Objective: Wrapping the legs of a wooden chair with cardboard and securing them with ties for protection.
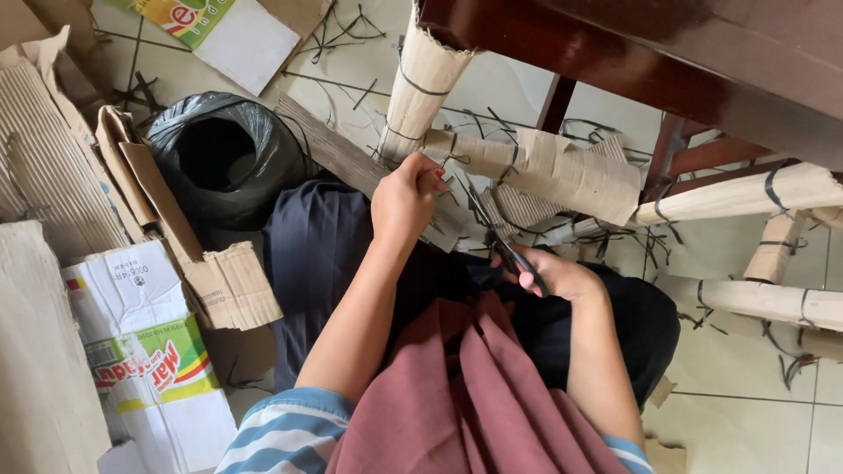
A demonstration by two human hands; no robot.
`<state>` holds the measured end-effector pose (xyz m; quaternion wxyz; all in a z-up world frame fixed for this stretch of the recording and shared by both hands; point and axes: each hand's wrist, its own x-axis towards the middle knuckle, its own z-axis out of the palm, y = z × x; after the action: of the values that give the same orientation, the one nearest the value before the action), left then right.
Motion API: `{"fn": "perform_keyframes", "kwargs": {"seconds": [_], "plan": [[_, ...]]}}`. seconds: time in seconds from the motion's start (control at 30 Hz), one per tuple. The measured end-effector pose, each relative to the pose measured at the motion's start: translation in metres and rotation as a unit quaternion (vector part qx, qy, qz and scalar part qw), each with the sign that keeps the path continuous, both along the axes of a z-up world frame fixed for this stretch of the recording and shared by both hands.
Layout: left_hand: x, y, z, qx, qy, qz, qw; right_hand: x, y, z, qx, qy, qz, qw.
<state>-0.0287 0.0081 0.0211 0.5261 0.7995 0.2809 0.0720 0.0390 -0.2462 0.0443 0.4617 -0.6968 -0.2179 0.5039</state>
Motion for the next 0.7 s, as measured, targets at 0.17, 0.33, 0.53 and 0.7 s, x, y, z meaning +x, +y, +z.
{"fn": "perform_keyframes", "kwargs": {"seconds": [0.17, 0.33, 0.53, 0.7], "plan": [[-0.003, -0.001, 0.007, -0.003, 0.005, -0.009, 1.000, -0.008, 0.034, 0.025, 0.070, 0.020, -0.035, 0.997], [-0.002, 0.003, 0.011, -0.013, 0.015, -0.004, 1.000, -0.002, 0.022, 0.012, 0.072, 0.001, -0.047, 0.996], [0.005, 0.004, 0.008, -0.033, 0.027, -0.002, 0.999, 0.002, 0.006, -0.012, 0.045, 0.012, -0.037, 0.998], [0.003, 0.005, 0.010, -0.035, 0.041, -0.019, 0.998, 0.011, 0.008, -0.037, 0.131, 0.091, -0.016, 0.987]]}}
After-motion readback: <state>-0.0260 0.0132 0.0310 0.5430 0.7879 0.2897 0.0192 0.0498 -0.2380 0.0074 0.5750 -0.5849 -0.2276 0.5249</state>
